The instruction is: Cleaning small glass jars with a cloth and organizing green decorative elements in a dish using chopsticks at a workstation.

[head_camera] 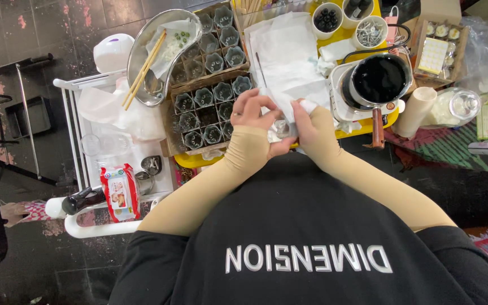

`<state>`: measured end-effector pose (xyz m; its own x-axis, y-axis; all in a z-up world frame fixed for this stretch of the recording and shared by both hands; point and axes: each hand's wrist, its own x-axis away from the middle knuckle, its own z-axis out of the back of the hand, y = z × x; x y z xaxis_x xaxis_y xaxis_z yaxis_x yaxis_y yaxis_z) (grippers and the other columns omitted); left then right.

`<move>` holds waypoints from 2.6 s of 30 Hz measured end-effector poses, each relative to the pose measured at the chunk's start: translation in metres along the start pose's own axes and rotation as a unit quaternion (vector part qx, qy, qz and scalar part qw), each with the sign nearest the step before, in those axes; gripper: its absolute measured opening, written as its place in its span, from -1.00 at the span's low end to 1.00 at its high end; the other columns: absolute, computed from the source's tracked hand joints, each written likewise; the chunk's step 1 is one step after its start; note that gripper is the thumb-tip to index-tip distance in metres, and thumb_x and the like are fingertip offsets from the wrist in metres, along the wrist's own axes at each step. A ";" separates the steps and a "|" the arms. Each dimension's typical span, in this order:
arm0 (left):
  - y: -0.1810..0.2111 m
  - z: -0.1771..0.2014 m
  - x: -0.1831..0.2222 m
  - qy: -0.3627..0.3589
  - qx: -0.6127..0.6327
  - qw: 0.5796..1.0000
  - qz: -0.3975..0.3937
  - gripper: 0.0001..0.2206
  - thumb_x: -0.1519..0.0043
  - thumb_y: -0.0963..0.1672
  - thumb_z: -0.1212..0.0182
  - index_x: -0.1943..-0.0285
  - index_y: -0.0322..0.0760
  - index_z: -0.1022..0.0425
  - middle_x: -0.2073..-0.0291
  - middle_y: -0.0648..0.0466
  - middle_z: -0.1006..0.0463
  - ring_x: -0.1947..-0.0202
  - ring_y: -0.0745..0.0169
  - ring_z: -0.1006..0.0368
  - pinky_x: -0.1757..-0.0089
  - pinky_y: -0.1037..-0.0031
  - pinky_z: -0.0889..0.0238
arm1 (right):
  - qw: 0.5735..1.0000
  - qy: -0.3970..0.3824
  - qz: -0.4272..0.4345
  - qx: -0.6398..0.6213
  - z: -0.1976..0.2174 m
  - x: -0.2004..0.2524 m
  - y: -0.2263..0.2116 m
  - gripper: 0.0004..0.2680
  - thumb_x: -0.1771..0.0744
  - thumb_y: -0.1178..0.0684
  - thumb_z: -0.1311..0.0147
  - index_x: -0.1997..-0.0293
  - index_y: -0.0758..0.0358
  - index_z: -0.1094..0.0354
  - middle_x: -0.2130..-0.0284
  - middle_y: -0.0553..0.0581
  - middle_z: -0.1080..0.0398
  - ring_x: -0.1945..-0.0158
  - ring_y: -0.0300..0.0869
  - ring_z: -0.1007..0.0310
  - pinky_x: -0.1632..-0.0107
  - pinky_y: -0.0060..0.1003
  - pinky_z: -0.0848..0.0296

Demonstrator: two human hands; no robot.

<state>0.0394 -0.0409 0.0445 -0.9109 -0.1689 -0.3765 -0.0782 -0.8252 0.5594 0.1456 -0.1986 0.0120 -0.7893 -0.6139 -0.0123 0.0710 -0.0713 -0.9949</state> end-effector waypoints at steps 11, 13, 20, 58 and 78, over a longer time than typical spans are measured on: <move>0.015 0.025 0.007 -0.027 -0.149 0.981 -0.124 -0.40 0.22 0.05 -0.55 -0.02 -0.18 -0.57 -0.10 0.14 -0.33 -0.38 0.00 -0.10 -0.18 0.02 0.06 | 0.862 -0.251 -0.427 -0.110 0.014 -0.017 -0.002 -0.55 -0.33 -0.37 0.20 0.39 0.24 -0.47 0.72 0.14 -0.39 0.79 -0.20 -0.25 0.73 -0.37 -0.14; 0.012 0.032 0.006 -0.029 -0.140 0.984 -0.106 -0.41 0.22 0.05 -0.53 -0.01 -0.15 -0.58 -0.09 0.13 -0.33 -0.38 -0.02 -0.10 -0.17 0.04 0.05 | 0.837 -0.265 -0.458 -0.140 0.018 -0.018 0.016 -0.51 -0.32 -0.42 0.20 0.41 0.25 -0.47 0.76 0.15 -0.36 0.83 -0.18 -0.25 0.77 -0.36 -0.15; -0.038 0.056 0.031 0.037 -0.208 0.968 0.135 -0.61 0.08 0.06 -0.53 0.18 -0.14 -0.63 -0.08 0.05 -0.34 -0.36 -0.13 -0.04 -0.15 -0.11 0.08 | 0.888 -0.146 -0.368 -0.235 0.036 0.000 0.011 -0.63 -0.44 -0.20 0.15 -0.01 0.42 -0.35 0.29 0.29 -0.48 0.34 -0.06 -0.52 0.27 -0.23 -0.52; -0.106 -0.002 0.047 -0.256 -0.359 0.808 0.392 -0.49 0.13 0.12 -0.54 0.18 -0.28 -0.67 -0.23 -0.15 -0.24 -0.37 -0.21 0.04 -0.12 -0.08 0.10 | 0.981 -0.022 -0.191 0.004 0.043 0.025 0.047 -0.94 -0.36 0.15 -0.21 0.15 0.30 -0.48 0.38 -0.01 -0.45 0.35 -0.30 -0.36 0.25 -0.41 -0.37; -0.048 0.021 0.014 -0.085 0.359 0.857 0.360 -0.63 -0.13 -0.08 -0.43 0.01 -0.37 -0.44 0.22 0.03 -0.60 0.23 0.31 -0.50 0.19 0.46 -0.40 | 0.977 -0.121 0.143 -0.105 0.026 0.017 -0.022 -0.70 -0.38 0.29 -0.11 -0.25 0.21 -0.19 -0.27 0.16 -0.25 -0.24 -0.16 -0.37 -0.21 -0.37 -0.49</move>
<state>0.0214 0.0080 0.0279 -0.8691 -0.3631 0.3358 0.3551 0.0146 0.9347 0.1468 -0.2276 0.0366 -0.5859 -0.7552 -0.2938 0.1199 0.2777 -0.9532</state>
